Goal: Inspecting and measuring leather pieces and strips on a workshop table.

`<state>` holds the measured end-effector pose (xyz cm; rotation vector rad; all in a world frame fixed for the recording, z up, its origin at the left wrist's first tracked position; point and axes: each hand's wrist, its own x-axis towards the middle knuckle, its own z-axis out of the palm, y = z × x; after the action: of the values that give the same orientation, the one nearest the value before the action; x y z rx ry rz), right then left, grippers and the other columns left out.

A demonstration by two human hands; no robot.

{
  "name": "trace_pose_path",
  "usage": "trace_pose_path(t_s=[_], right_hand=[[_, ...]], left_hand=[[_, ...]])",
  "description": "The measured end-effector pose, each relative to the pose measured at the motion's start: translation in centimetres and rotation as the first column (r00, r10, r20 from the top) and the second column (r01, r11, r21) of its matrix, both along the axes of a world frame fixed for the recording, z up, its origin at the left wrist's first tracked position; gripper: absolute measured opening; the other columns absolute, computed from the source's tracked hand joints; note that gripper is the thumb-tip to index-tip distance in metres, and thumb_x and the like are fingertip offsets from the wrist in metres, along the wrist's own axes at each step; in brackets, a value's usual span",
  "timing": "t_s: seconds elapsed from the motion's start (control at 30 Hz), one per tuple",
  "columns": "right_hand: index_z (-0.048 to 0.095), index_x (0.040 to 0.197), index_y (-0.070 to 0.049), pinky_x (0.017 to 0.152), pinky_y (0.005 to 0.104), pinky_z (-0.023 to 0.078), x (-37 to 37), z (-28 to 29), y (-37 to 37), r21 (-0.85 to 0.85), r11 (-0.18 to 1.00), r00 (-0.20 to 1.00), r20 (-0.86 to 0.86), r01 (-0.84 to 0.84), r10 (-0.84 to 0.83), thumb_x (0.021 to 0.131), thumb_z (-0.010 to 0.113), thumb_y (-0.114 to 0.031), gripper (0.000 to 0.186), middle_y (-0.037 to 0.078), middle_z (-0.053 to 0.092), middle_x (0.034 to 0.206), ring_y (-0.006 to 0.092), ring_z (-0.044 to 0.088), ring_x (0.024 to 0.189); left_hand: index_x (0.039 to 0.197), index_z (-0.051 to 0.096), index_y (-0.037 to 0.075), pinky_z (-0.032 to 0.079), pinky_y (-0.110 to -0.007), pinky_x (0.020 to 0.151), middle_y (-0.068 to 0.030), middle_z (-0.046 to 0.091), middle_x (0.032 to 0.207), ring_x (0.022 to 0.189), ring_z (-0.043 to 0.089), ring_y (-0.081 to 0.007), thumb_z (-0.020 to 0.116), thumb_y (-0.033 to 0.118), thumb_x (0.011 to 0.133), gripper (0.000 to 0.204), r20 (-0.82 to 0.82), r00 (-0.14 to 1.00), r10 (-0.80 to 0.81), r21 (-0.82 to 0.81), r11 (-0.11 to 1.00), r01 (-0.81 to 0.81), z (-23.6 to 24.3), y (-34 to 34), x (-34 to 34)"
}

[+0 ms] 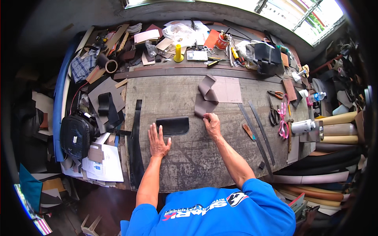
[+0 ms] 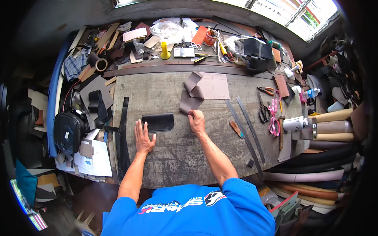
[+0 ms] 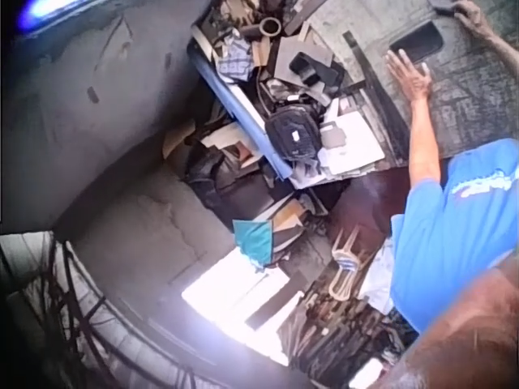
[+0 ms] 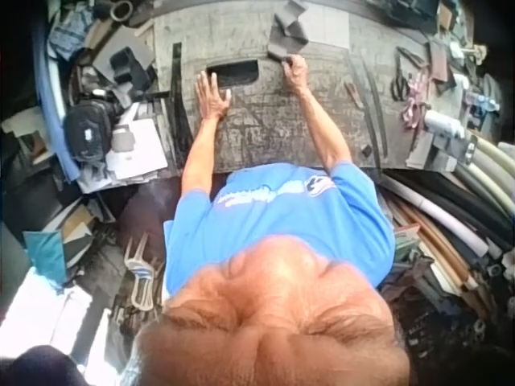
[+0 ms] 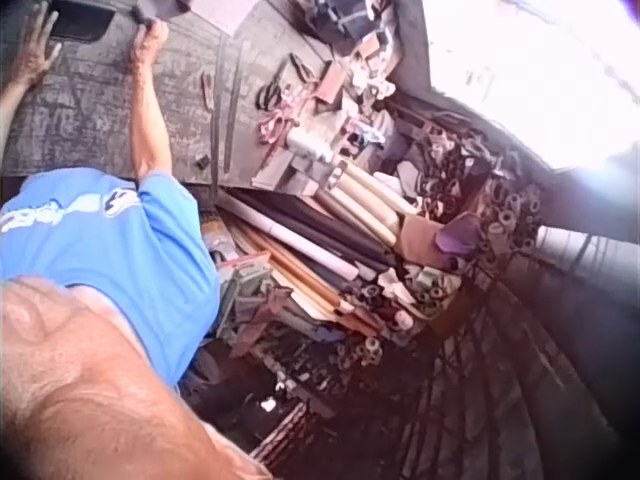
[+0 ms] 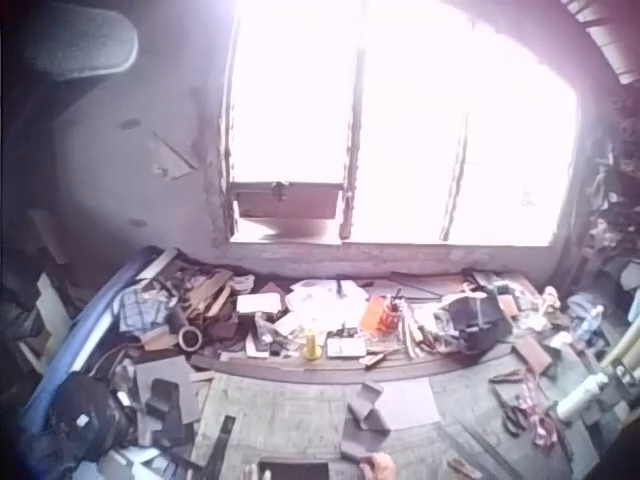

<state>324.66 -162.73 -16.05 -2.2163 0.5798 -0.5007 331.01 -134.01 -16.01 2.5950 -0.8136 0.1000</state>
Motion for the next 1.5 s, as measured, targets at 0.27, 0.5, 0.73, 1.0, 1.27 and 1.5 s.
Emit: trace_pose_path(t_s=[0.27,0.5,0.73,1.0,1.27,1.5], right_hand=[[0.063,0.095,-0.002,0.079,0.0337,0.052,-7.5,5.4,4.9,0.119,0.987,0.994,-0.013,-0.106,0.108,0.082,0.062,-0.001,0.013,0.012,0.059,0.094,0.0253,0.062,0.085],[0.065,0.106,-0.011,0.110,0.0472,0.032,-1.3,0.6,-0.1,-0.113,0.970,0.962,-0.200,-0.214,0.189,0.075,0.073,-0.023,0.034,0.025,0.048,0.134,0.0409,0.037,0.132],[0.064,0.098,-0.006,0.108,0.0445,0.035,-0.2,1.6,-1.0,-0.159,0.966,0.978,-0.073,-0.204,0.194,0.078,0.071,-0.014,0.023,0.015,0.063,0.112,0.0370,0.048,0.125],[0.054,0.089,-0.001,0.068,0.0302,0.047,-10.6,13.6,9.7,0.042,0.874,0.871,0.127,-0.484,0.475,0.083,0.062,0.007,0.012,0.010,0.055,0.086,0.0211,0.058,0.074],[0.047,0.114,-0.006,0.069,0.0206,0.045,-13.7,12.1,10.5,0.703,0.628,0.901,0.042,-0.334,0.432,0.091,0.057,0.003,0.026,0.006,0.054,0.101,0.0061,0.053,0.082],[0.039,0.136,-0.002,0.082,0.0289,0.052,-13.9,11.9,13.3,0.860,0.422,0.843,0.019,-0.288,0.537,0.083,0.074,-0.009,0.064,0.008,0.057,0.115,0.0140,0.059,0.100]], left_hand=[[0.119,0.057,-0.001,0.038,-0.045,0.103,-0.0195,0.053,0.125,0.119,0.049,-0.0367,0.060,0.016,0.083,0.040,-0.127,0.992,0.000,-0.442,0.895,-0.057,2.6,-1.1,-6.9],[0.108,0.063,0.002,0.049,-0.040,0.088,-0.0160,0.063,0.106,0.099,0.061,-0.0337,0.058,0.013,0.086,0.025,-0.538,0.792,-0.288,-0.500,0.866,-0.025,3.2,-0.8,-16.7],[0.110,0.064,0.003,0.052,-0.033,0.080,-0.0128,0.066,0.105,0.093,0.065,-0.0246,0.060,0.014,0.088,0.025,-0.671,0.697,-0.252,-0.461,0.878,-0.126,4.0,0.9,-16.8],[0.116,0.062,-0.001,0.047,-0.032,0.092,-0.0078,0.064,0.114,0.106,0.059,-0.0155,0.057,0.033,0.097,0.040,-0.786,0.335,-0.519,-0.618,0.670,-0.412,4.6,-0.9,-10.3],[0.109,0.065,0.000,0.054,-0.028,0.080,-0.0057,0.069,0.101,0.091,0.065,-0.0130,0.061,0.021,0.095,0.025,-0.641,0.168,-0.749,-0.599,0.351,-0.720,8.0,-2.5,-11.6],[0.099,0.069,0.003,0.053,-0.025,0.072,-0.0024,0.070,0.091,0.079,0.064,-0.0093,0.060,0.018,0.095,0.018,-0.742,0.421,-0.522,-0.597,0.226,-0.770,10.5,-1.7,-11.9]])
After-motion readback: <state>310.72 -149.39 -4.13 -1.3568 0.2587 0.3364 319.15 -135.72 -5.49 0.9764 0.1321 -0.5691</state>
